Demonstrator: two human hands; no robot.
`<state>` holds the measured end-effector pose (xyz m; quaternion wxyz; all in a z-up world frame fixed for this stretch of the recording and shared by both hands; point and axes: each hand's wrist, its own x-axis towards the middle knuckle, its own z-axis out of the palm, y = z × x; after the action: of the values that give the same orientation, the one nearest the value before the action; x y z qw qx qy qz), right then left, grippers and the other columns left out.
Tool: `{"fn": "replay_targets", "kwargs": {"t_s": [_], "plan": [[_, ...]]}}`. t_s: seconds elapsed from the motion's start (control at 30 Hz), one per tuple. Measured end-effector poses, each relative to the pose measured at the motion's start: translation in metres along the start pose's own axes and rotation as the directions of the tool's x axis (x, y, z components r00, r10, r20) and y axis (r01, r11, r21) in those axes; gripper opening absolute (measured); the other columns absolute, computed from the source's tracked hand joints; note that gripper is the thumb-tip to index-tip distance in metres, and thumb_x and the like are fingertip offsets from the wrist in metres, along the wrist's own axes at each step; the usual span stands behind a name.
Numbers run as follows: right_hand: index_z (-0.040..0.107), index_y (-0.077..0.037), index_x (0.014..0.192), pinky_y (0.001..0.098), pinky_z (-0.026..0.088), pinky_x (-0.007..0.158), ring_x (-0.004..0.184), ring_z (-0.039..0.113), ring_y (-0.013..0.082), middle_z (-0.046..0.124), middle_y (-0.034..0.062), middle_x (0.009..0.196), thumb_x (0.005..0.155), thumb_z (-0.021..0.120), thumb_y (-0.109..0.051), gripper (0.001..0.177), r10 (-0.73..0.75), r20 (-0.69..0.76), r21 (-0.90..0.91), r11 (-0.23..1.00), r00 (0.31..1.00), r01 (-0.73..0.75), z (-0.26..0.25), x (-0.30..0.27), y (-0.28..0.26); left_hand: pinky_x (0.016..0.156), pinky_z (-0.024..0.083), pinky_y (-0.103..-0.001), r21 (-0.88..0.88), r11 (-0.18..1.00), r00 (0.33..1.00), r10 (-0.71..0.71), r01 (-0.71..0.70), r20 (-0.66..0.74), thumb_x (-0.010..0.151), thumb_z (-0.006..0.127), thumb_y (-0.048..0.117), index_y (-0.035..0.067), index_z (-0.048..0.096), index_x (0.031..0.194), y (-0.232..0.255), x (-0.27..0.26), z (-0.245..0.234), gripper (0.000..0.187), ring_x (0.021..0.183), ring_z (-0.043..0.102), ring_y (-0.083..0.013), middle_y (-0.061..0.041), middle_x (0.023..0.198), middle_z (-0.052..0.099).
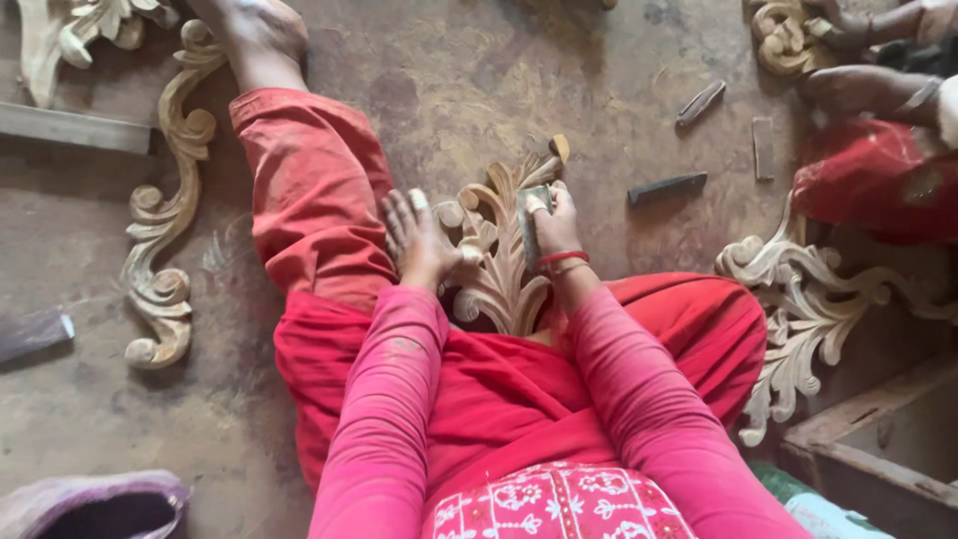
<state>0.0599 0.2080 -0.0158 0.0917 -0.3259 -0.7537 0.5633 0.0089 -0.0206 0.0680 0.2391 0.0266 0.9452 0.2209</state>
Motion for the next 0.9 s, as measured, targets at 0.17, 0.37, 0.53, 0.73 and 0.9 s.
{"fn": "replay_targets", "kwargs": {"t_s": [0.17, 0.37, 0.53, 0.73, 0.9], "plan": [[0.053, -0.005, 0.141, 0.0314, 0.051, 0.100, 0.116, 0.061, 0.0175, 0.064, 0.0071, 0.127, 0.089, 0.059, 0.003, 0.053, -0.187, 0.239, 0.458, 0.887, 0.953, 0.059, 0.023, -0.036, 0.006, 0.094, 0.046, -0.041, -0.331, 0.879, 0.904, 0.212, -0.343, -0.371, 0.086, 0.086, 0.035, -0.001, 0.067, 0.119, 0.000, -0.003, 0.024, 0.052, 0.108, 0.058, -0.0301, -0.020, 0.116, 0.065], [0.053, -0.006, 0.140, 0.0397, 0.043, 0.107, 0.127, 0.053, 0.0296, 0.053, 0.0204, 0.141, 0.091, 0.067, -0.010, 0.051, -0.387, 0.281, 0.114, 0.922, 0.878, 0.370, 0.033, -0.064, -0.042, 0.064, 0.045, -0.023, -0.970, 0.202, 0.990, -0.020, -0.134, -0.141, 0.097, 0.075, 0.017, 0.005, 0.070, 0.099, -0.010, 0.007, 0.042, 0.014, 0.073, 0.055, -0.0054, 0.004, 0.088, 0.064], [0.063, -0.011, 0.130, 0.0487, 0.039, 0.112, 0.121, 0.056, 0.0346, 0.066, 0.0126, 0.119, 0.091, 0.070, -0.029, 0.044, -0.306, -0.100, -0.395, 0.885, 0.947, 0.245, 0.020, -0.049, -0.033, 0.062, 0.052, -0.024, -0.995, 0.085, 0.999, -0.007, 0.050, 0.049, 0.093, 0.073, 0.020, 0.006, 0.071, 0.097, -0.020, 0.018, 0.014, 0.015, 0.071, 0.063, -0.0082, 0.001, 0.087, 0.069], [0.060, -0.014, 0.136, 0.0535, 0.026, 0.122, 0.140, 0.039, 0.0405, 0.050, 0.0165, 0.148, 0.097, 0.065, -0.033, 0.044, -0.426, -0.133, -0.564, 0.775, 0.895, 0.285, 0.041, -0.024, -0.026, 0.066, 0.051, -0.033, -0.596, 0.802, 1.000, -0.028, 0.026, 0.006, 0.083, 0.084, 0.028, 0.006, 0.072, 0.101, 0.015, 0.025, -0.006, 0.031, 0.076, 0.066, -0.0194, -0.008, 0.089, 0.072], [0.052, -0.015, 0.150, 0.0614, 0.013, 0.122, 0.150, 0.026, 0.0411, 0.038, 0.0140, 0.161, 0.100, 0.056, -0.037, 0.054, -0.418, -0.012, -0.748, 0.606, 0.908, 0.269, 0.055, -0.034, -0.026, 0.075, 0.052, -0.044, 0.141, 0.989, 0.995, 0.053, -0.041, -0.087, 0.077, 0.086, 0.044, 0.015, 0.072, 0.106, 0.024, 0.044, 0.015, 0.044, 0.090, 0.069, -0.0323, -0.015, 0.096, 0.073]]}}
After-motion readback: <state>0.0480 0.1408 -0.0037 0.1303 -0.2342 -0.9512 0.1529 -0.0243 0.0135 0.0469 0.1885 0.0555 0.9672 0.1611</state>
